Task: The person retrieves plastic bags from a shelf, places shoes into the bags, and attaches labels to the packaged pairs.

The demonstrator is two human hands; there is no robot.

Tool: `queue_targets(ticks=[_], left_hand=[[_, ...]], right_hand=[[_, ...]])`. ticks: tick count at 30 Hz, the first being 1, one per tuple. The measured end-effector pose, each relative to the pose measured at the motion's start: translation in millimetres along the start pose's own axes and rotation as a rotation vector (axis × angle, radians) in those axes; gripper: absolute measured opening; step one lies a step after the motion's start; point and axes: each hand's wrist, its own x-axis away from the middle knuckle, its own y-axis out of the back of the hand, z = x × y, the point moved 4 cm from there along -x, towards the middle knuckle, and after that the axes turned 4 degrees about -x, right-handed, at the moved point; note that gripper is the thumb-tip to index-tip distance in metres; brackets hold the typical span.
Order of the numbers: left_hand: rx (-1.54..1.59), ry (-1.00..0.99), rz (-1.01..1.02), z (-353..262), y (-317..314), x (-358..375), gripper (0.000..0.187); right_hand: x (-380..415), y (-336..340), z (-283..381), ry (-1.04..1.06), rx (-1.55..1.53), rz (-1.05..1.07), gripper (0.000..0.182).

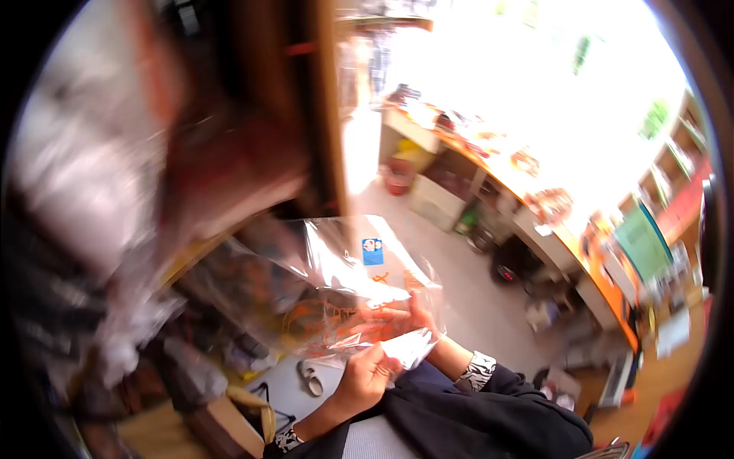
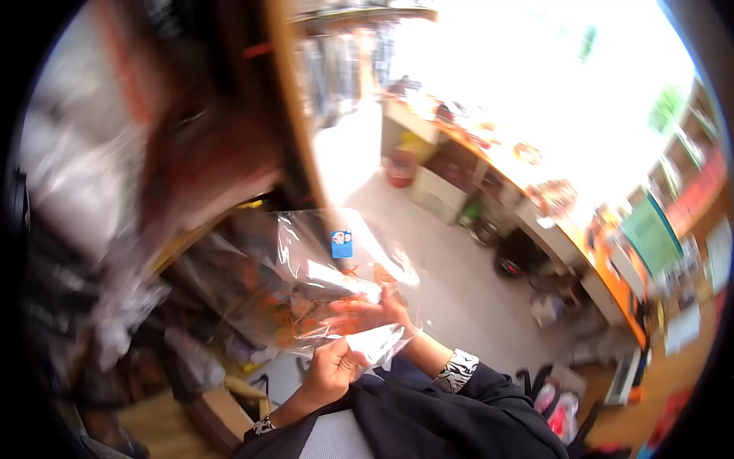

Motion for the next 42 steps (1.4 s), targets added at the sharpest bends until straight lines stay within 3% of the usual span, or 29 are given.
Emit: queue_targets(ticks=[1, 2, 3, 5, 6, 7, 9, 10, 12, 13, 15, 16, 18, 20, 22, 23, 25, 26, 27, 29, 30, 33, 35, 36, 39, 40, 41, 42], left_hand=[[-0.050, 0.010, 0.057, 4.3, -19.9, -15.2, 0.018], [-0.029, 0.017, 0.141, -0.7, -39.2, -28.3, 0.016], [-0.031, -0.003, 0.217, -6.9, -64.3, -43.6, 0.016], [-0.055, -0.030, 0.362, -13.6, -109.8, -76.0, 0.015], [-0.142, -0.152, 0.386, -3.0, -134.2, -91.1, 0.017], [-0.147, -0.165, 0.426, 10.1, -157.6, -103.6, 0.017], [-0.169, -0.128, 0.585, 16.0, -206.0, -125.6, 0.017], [-0.276, -0.175, 0.610, 22.8, -228.8, -138.7, 0.017], [-0.222, -0.173, 0.643, 9.2, -267.0, -169.3, 0.015], [-0.171, -0.160, 0.666, 2.4, -282.1, -183.2, 0.015], [-0.174, -0.300, 0.451, -6.7, -294.5, -214.8, 0.015], [-0.195, -0.413, 0.264, -11.3, -294.4, -230.7, 0.028], [-0.446, -0.743, -0.146, -22.3, -285.0, -274.8, 0.038], [-0.595, -0.665, -0.378, -26.6, -279.0, -326.9, 0.064], [-0.272, -0.439, -0.315, 16.7, -269.5, -389.4, 0.078], [-0.275, -0.422, -0.312, 12.6, -268.8, -407.1, 0.078], [0.536, 0.042, 0.304, 12.1, -294.1, -445.2, 0.095], [0.436, -0.028, 0.428, -8.8, -305.5, -448.6, 0.098], [0.407, 0.070, 0.536, -2.9, -309.3, -458.4, 0.097], [0.353, -0.122, 0.565, -5.2, -327.5, -474.3, 0.093], [0.356, -0.124, 0.572, -12.4, -336.4, -482.0, 0.093], [0.420, -0.174, 0.396, -27.2, -342.2, -520.7, 0.087], [0.677, -0.042, 0.686, -18.8, -350.4, -550.8, 0.087], [0.693, -0.044, 0.692, -15.2, -353.1, -566.4, 0.087], [0.408, -0.094, 0.673, -2.6, -357.4, -617.8, 0.066], [0.306, 0.002, 0.629, 20.3, -357.8, -638.9, 0.046], [0.408, 0.085, 0.597, 21.3, -363.9, -657.2, 0.038], [0.472, 0.136, 0.537, 20.7, -370.3, -671.6, 0.039]], right_hand=[[32.0, 9.5, 11.0, 0.109, -0.306, 0.175, 0.109], [61.2, -2.2, 23.2, 0.275, -0.250, 0.081, 0.118], [92.8, -16.1, 44.5, 0.387, -0.164, 0.005, 0.110], [153.5, 1.1, 73.0, 0.471, 0.332, -0.167, 0.103], [177.7, -7.3, 89.1, 0.490, 0.482, -0.372, 0.097], [201.5, 14.7, 86.8, 0.562, 0.685, -0.600, 0.071], [236.6, 20.7, 105.3, 0.479, 0.864, -0.796, 0.032], [251.9, 33.5, 111.7, 0.492, 0.857, -0.817, 0.032], [288.5, 55.6, 138.1, 0.649, 0.910, -1.026, 0.013], [307.9, 64.0, 152.2, 0.653, 0.901, -1.030, 0.013], [353.1, 62.2, 190.1, 0.872, 0.816, -1.105, 0.005], [373.9, 68.3, 205.8, 0.929, 0.711, -1.099, 0.008], [410.5, 76.3, 239.0, 0.919, 0.766, -1.107, 0.008], [440.1, 84.2, 274.7, 0.907, 1.024, -1.142, 0.008], [459.3, 89.5, 305.5, 0.838, 0.986, -1.135, 0.008], [463.7, 92.5, 318.2, 0.774, 0.952, -1.125, 0.008], [472.1, 103.2, 343.0, 0.781, 0.904, -1.102, 0.005], [477.4, 110.4, 354.7, 0.789, 0.862, -1.131, 0.005], [482.6, 117.3, 366.4, 0.802, 0.819, -1.163, 0.005], [494.4, 136.0, 387.5, 0.796, 0.872, -1.193, 0.004], [496.8, 141.8, 396.4, 0.775, 0.843, -1.207, 0.005], [495.9, 152.7, 436.4, 0.735, 0.732, -1.263, 0.008], [496.7, 168.2, 464.6, 0.748, 0.800, -1.323, 0.005], [495.8, 181.9, 480.2, 0.772, 0.884, -1.321, 0.008], [481.3, 202.1, 530.1, 0.731, 0.836, -1.483, 0.007], [485.3, 227.3, 546.4, 0.737, 0.831, -1.485, 0.009], [474.0, 217.1, 582.7, 0.720, 1.211, -1.455, 0.011], [473.1, 214.5, 605.2, 0.660, 1.093, -1.697, 0.014]])
